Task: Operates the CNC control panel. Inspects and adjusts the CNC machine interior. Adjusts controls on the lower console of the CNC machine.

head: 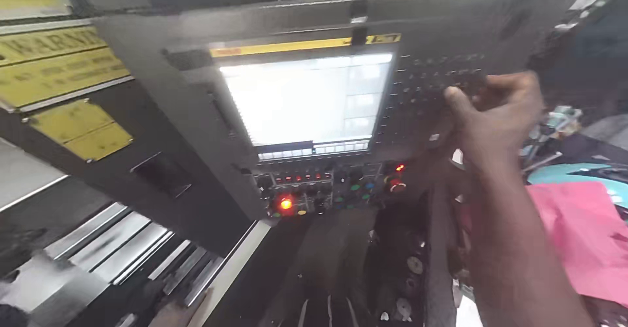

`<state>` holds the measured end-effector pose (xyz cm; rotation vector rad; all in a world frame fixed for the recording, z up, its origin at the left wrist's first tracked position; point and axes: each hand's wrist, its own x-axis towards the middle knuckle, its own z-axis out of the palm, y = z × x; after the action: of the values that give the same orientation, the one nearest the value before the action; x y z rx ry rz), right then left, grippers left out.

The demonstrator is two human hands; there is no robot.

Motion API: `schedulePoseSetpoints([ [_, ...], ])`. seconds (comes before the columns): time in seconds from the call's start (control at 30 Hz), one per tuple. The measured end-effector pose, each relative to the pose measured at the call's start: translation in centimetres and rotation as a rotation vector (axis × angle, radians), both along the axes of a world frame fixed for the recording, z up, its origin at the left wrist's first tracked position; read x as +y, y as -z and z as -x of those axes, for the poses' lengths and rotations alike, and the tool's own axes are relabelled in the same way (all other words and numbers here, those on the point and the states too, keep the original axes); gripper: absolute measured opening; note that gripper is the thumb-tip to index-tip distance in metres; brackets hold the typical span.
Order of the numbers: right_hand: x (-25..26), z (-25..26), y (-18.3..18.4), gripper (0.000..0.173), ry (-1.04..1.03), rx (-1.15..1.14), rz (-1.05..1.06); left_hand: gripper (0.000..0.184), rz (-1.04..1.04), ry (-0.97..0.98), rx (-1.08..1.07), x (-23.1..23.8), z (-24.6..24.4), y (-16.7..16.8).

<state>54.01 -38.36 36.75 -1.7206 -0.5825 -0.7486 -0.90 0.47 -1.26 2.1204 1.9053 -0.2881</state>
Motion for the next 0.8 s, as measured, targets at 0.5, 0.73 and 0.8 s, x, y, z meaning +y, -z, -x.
schedulePoseSetpoints([
  [0.5, 14.2, 14.4, 12.1, 0.063, -0.283, -0.579, 0.725, 0.098, -0.01, -0.007, 0.018, 1.1, 0.3, 0.9],
  [0.73, 15.4, 15.9, 11.9, 0.064, -0.19, -0.593, 0.782, 0.097, 0.002, 0.003, 0.017, 1.5, 0.4, 1.2],
  [0.8, 14.2, 17.3, 9.8, 0.061, -0.312, -0.44, 0.943, 0.095, -0.005, 0.005, 0.002, 1.5, 0.6, 1.5],
])
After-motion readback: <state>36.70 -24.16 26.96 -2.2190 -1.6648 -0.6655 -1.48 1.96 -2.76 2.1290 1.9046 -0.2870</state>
